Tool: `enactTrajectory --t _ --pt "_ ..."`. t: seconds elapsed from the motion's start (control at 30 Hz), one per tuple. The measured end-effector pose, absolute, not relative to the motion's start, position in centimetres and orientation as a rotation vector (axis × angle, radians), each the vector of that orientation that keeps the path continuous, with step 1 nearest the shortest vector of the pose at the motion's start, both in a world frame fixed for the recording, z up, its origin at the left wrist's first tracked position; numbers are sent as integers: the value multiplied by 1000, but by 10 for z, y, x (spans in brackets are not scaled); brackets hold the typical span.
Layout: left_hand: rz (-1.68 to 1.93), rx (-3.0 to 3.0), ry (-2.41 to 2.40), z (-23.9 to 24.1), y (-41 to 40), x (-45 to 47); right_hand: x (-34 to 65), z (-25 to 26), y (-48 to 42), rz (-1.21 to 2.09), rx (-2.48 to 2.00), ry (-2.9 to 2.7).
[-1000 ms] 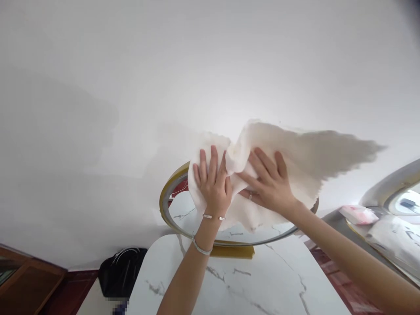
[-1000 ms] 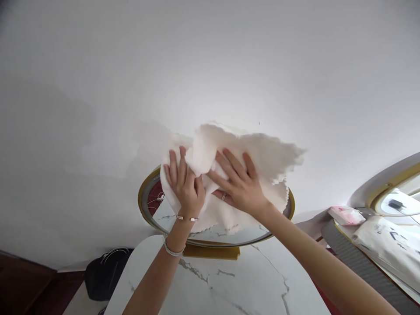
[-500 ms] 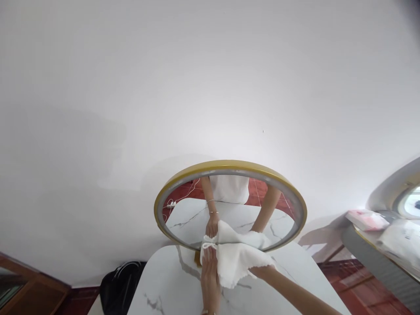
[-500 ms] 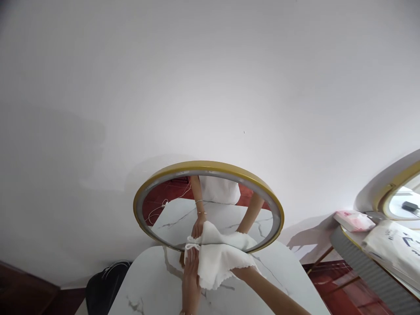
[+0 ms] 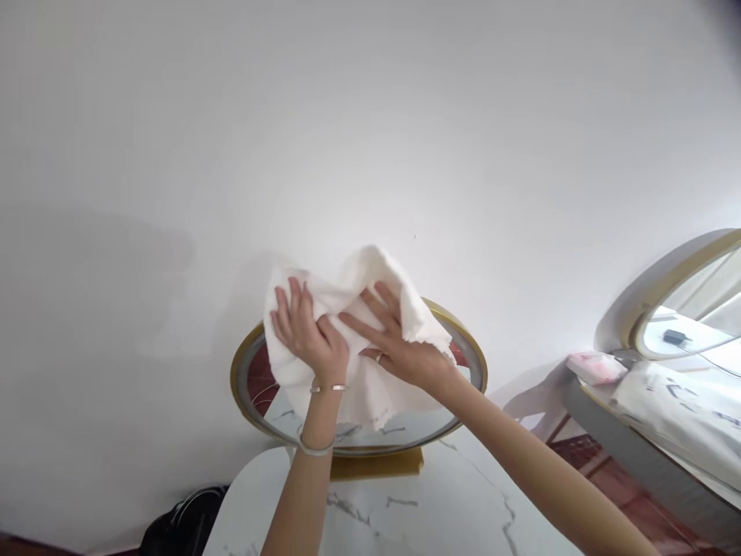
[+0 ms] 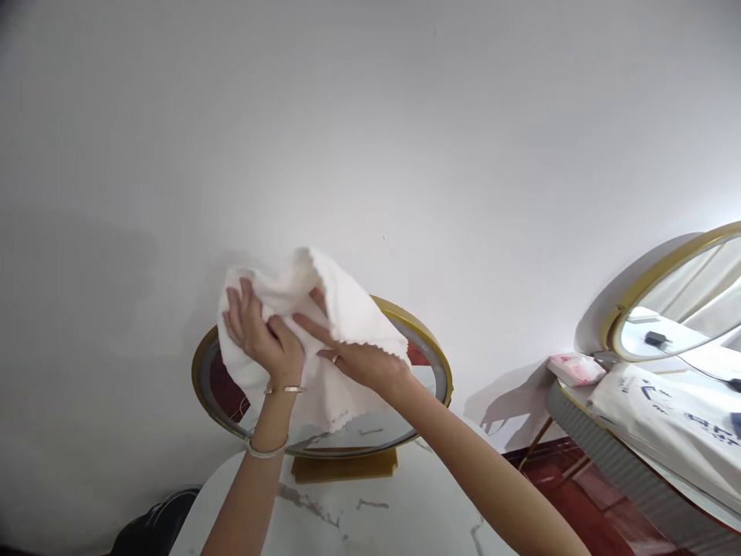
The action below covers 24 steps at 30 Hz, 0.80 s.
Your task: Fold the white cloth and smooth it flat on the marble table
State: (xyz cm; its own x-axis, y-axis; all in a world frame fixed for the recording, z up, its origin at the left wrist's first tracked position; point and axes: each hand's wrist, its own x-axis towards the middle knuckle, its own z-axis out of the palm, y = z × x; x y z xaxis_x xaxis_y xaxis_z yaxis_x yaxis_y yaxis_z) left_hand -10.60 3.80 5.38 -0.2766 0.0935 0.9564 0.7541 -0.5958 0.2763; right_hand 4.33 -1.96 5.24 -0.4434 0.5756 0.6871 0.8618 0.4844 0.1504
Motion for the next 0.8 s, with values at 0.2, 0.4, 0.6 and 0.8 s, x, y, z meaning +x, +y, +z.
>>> enactTrajectory --t 0.2,0.4,0.6,0.8 --pt "-1123 -2109 -788 61 5 -33 117 -36 -30 -865 -1336 -1642" --pt "-26 -2730 -250 -10 -27 5 118 -228 -59 -490 -1710 -1300" --pt "-606 -3266 -363 -133 -23 -69 45 -337 -102 27 -1808 -1496" --pt "-428 -3026 -874 -215 -30 -186 14 -347 -125 412 -1663 -1772"
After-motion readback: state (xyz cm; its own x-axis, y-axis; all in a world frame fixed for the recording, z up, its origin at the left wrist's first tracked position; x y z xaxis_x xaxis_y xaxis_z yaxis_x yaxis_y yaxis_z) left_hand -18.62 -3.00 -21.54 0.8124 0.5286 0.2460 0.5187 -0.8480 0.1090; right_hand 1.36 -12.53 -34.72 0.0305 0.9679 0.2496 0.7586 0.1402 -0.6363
